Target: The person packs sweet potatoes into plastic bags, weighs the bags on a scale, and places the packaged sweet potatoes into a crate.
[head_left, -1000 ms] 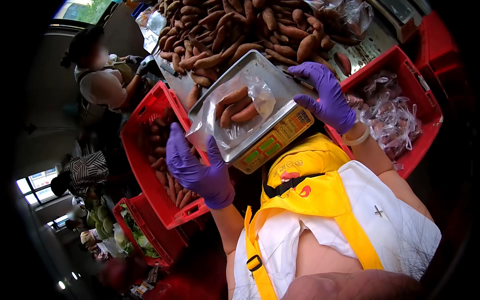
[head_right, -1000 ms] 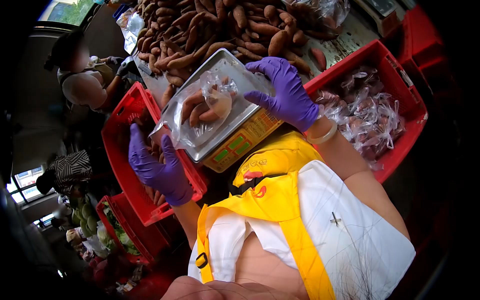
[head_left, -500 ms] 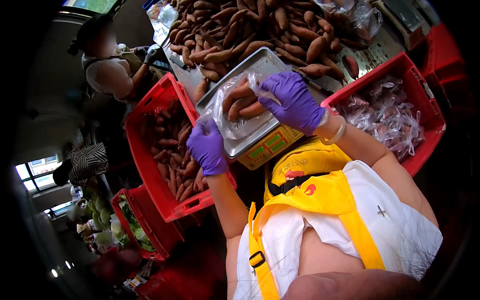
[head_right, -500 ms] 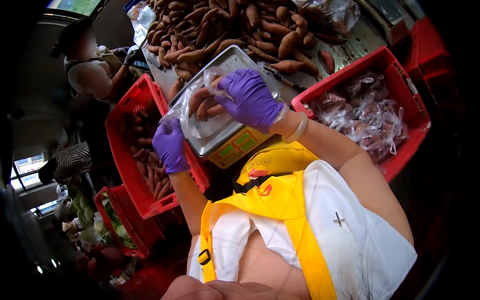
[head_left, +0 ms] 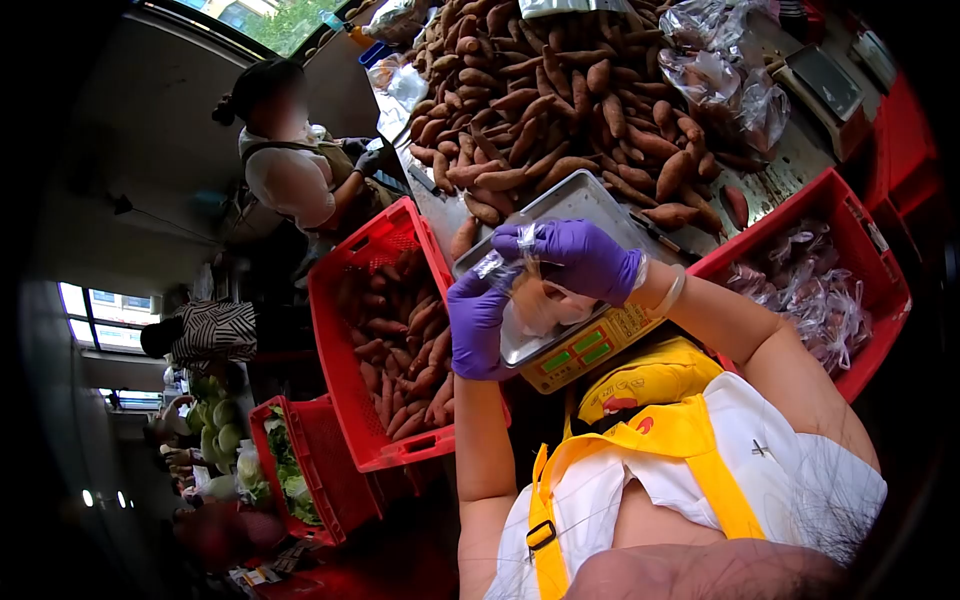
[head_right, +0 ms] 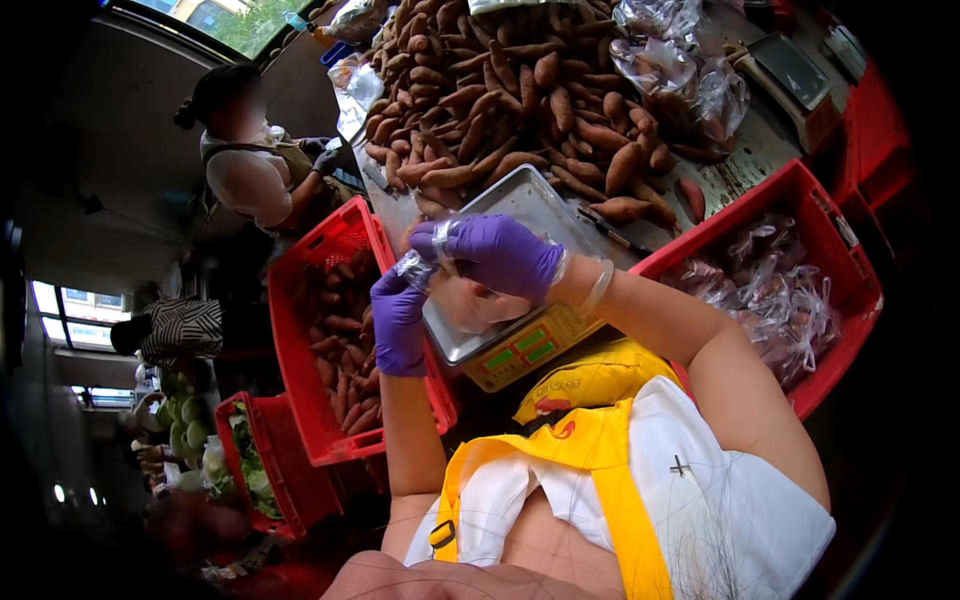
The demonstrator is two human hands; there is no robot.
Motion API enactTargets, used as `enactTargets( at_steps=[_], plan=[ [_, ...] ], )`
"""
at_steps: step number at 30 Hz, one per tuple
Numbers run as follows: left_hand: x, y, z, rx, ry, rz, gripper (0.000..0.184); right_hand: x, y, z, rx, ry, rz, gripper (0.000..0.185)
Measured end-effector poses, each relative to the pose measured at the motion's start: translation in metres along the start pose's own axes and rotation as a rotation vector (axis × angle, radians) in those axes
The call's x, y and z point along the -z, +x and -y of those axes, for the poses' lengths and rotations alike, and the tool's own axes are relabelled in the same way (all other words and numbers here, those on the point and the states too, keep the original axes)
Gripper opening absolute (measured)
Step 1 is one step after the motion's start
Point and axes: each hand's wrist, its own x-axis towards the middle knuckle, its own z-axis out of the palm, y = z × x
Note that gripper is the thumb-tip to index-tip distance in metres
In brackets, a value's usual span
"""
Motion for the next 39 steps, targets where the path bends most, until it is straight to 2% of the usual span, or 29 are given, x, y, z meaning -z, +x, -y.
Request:
enactTargets(
  at_steps=[1,3,4,5,7,8,9,10,11,13,14,15,17,19,20,21,22,23,24,25,27,28,29,31,33,34,35,37,39],
  plan=[
    [0.003,0.006,-0.006,0.06,0.029,0.169,0.032,-0.002,0.006,0.002,0.009,0.0,0.0,0.049],
    [-0.011,0.003,-0.011,0.118,0.056,0.269,0.046,-0.002,0.01,0.003,-0.127,0.194,0.054,0.041],
    [-0.005,0.01,0.005,0.024,0.148,0.289,0.037,-0.003,0.009,0.001,-0.241,0.323,0.1,0.037],
    [-0.007,0.019,0.015,-0.402,0.468,0.217,0.031,-0.004,0.008,0.0,-0.361,0.44,0.134,0.033],
    [-0.006,0.017,0.019,0.046,0.206,0.22,0.022,-0.011,-0.002,-0.009,-0.562,0.721,-0.052,0.022],
    [-0.003,0.019,0.025,0.073,0.176,0.108,0.014,-0.01,-0.014,-0.017,-0.775,0.717,-0.162,0.021],
    [0.01,0.022,0.032,-0.007,0.473,-0.016,0.013,-0.009,-0.031,-0.027,-0.823,0.403,-0.15,0.018],
    [0.029,0.028,0.04,-0.222,0.895,-0.208,0.013,0.002,-0.045,-0.025,-0.812,0.711,-0.104,0.014],
    [0.051,0.036,0.051,-0.442,1.309,-0.412,0.012,0.014,-0.06,-0.019,-0.935,0.803,-0.102,0.011],
    [0.101,0.047,0.104,-0.514,1.487,-0.456,0.017,0.009,-0.102,-0.022,-1.001,0.562,0.074,0.01],
    [0.112,0.042,0.123,-0.388,1.486,-0.355,0.014,0.012,-0.109,-0.026,-0.558,0.128,0.248,0.01],
    [0.114,0.038,0.139,-0.357,1.431,-0.326,0.014,0.017,-0.112,-0.03,-0.096,-0.301,0.396,0.01],
    [0.095,0.027,0.133,-0.195,1.272,-0.349,0.014,0.026,-0.117,-0.041,-0.155,-0.324,0.32,0.01],
    [0.076,0.018,0.107,0.124,0.487,-0.15,0.012,0.035,-0.125,-0.059,-0.328,-0.307,0.232,0.01],
    [0.039,-0.001,0.061,0.222,0.153,-0.033,0.013,0.031,-0.128,-0.068,-0.43,-0.194,0.165,0.011],
    [0.033,-0.002,0.061,0.227,0.149,-0.031,0.013,0.027,-0.132,-0.075,-0.527,-0.082,0.098,0.012],
    [0.027,-0.002,0.062,0.226,-0.236,0.092,0.015,0.023,-0.134,-0.079,-0.531,-0.086,0.1,0.012],
    [0.023,0.0,0.063,0.218,-0.62,0.217,0.018,0.02,-0.137,-0.08,-0.397,-0.125,0.108,0.012],
    [0.049,0.018,0.094,0.122,-0.607,0.211,0.024,0.017,-0.139,-0.08,-0.263,-0.164,0.112,0.013],
    [0.066,0.031,0.096,0.283,-1.049,0.272,0.038,0.017,-0.138,-0.072,-0.264,-0.169,0.106,0.013],
    [0.103,0.046,0.14,0.422,-1.22,0.022,0.055,0.023,-0.137,-0.045,-0.32,-0.014,0.175,0.013],
    [0.119,0.046,0.175,0.435,-1.219,0.022,0.066,0.021,-0.136,-0.036,-0.247,-0.06,0.257,0.013],
    [0.108,0.04,0.173,0.422,-1.155,-0.065,0.065,0.024,-0.128,-0.017,-0.288,-0.063,0.349,0.01],
    [0.088,0.03,0.16,0.281,-0.97,0.08,0.057,0.022,-0.119,-0.005,-0.547,0.368,0.345,0.016],
    [0.081,0.026,0.14,0.192,-0.614,0.236,0.054,0.029,-0.088,0.012,-0.813,0.913,0.102,0.028],
    [0.053,0.016,0.103,0.226,-0.448,0.144,0.047,0.026,-0.075,0.008,-0.773,0.957,0.052,0.036],
    [0.029,0.01,0.069,0.248,-0.279,0.059,0.04,0.021,-0.07,-0.003,-0.804,0.879,-0.001,0.031],
    [0.024,0.012,0.049,0.18,0.041,0.162,0.038,-0.004,-0.073,-0.047,-0.847,0.583,-0.05,0.036],
    [0.011,0.008,0.043,0.094,0.16,0.255,0.038,-0.018,-0.053,-0.044,-0.674,0.639,-0.065,0.046]
  ],
)
